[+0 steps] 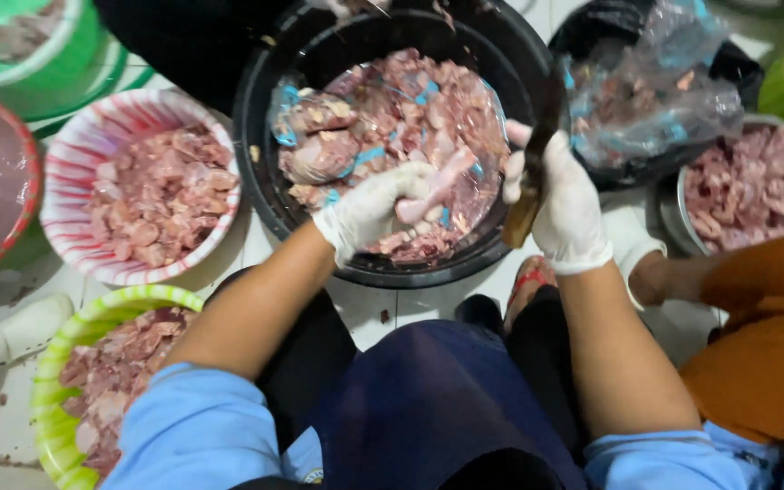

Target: Multiple workers are manually cleaning and sorting raw chicken pieces from a large central tub into various smaller plastic bowls.

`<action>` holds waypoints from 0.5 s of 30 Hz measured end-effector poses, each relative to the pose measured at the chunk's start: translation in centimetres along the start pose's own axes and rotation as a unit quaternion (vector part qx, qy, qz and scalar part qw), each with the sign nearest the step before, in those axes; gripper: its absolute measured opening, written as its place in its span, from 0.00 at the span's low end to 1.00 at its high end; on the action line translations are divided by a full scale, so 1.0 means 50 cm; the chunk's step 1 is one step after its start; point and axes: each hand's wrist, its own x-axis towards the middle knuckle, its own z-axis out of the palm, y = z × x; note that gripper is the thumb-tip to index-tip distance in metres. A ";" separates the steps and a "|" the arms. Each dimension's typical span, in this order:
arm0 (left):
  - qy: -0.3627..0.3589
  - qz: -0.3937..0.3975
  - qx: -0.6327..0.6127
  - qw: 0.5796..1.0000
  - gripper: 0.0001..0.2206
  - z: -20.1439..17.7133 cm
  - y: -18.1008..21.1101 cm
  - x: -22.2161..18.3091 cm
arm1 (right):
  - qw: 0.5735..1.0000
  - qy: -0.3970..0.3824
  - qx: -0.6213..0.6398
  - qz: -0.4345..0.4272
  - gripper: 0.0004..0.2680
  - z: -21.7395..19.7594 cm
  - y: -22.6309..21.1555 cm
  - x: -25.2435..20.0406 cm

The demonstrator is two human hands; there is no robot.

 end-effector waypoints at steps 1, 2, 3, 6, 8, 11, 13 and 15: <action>0.005 0.011 0.002 1.000 0.14 0.012 -0.004 -0.015 | 1.000 -0.011 -0.001 -0.006 0.21 0.001 0.011 -0.008; 0.006 0.034 -0.055 0.998 0.15 0.026 -0.009 -0.027 | 0.994 -0.098 -0.014 -0.044 0.17 0.001 0.021 -0.017; 0.007 0.058 -0.112 0.992 0.17 0.038 -0.014 -0.038 | 0.979 -0.183 -0.028 -0.083 0.17 0.001 0.032 -0.024; 0.044 0.073 -0.166 0.982 0.08 0.091 0.009 -0.086 | 0.945 -0.323 0.003 -0.053 0.30 0.036 0.045 -0.053; 0.027 0.078 -0.190 0.978 0.12 0.088 0.014 -0.102 | 0.959 -0.279 0.046 -0.014 0.27 0.053 0.033 -0.067; 0.001 0.075 -0.214 0.974 0.16 0.074 0.009 -0.104 | 0.967 -0.210 0.133 0.058 0.21 0.045 0.021 -0.056; -0.006 0.072 -0.216 0.974 0.16 0.060 0.005 -0.101 | 0.961 -0.193 0.173 0.094 0.18 0.035 0.006 -0.035; -0.017 0.083 -0.209 0.974 0.16 0.049 -0.001 -0.097 | 0.970 -0.160 0.155 0.098 0.18 0.025 -0.014 -0.016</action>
